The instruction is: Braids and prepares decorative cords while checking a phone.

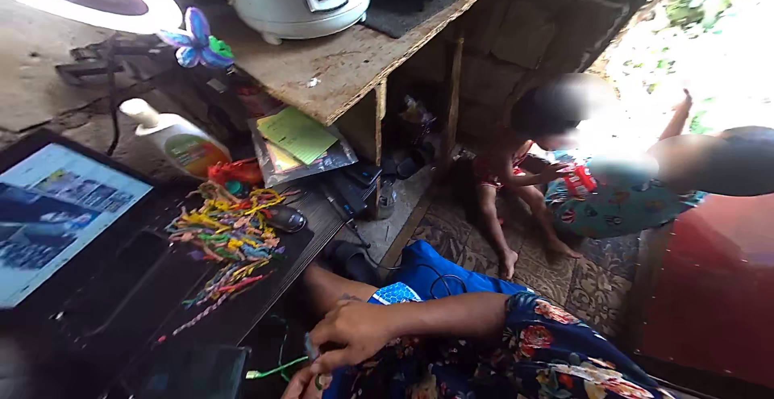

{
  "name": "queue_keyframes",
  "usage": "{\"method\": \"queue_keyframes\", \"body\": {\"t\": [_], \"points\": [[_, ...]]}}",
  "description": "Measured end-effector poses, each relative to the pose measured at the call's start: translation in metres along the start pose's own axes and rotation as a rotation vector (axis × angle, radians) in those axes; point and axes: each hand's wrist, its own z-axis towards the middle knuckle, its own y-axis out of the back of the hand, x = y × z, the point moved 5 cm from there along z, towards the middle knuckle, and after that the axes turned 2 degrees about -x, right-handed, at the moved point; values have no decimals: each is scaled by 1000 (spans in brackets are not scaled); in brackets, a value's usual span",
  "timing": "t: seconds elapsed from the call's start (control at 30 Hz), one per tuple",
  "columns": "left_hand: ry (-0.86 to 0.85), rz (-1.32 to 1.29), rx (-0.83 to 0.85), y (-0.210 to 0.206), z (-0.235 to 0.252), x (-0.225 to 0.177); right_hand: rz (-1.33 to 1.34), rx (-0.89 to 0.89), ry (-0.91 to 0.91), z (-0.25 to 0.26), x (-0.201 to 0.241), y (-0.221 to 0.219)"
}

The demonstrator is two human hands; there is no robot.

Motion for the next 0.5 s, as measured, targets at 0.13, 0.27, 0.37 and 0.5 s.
{"method": "queue_keyframes", "body": {"t": [0.13,0.27,0.37,0.5], "points": [[206,-540,177,-15,-2,-5,348,100,80,-8,2,7],[170,-532,112,-22,-2,-5,379,-72,45,-15,-2,4],[-162,-82,-145,-20,3,-11,344,-345,-111,-26,-3,0],[-249,243,-260,-31,8,-16,561,-453,-351,-33,-21,-11]]}}
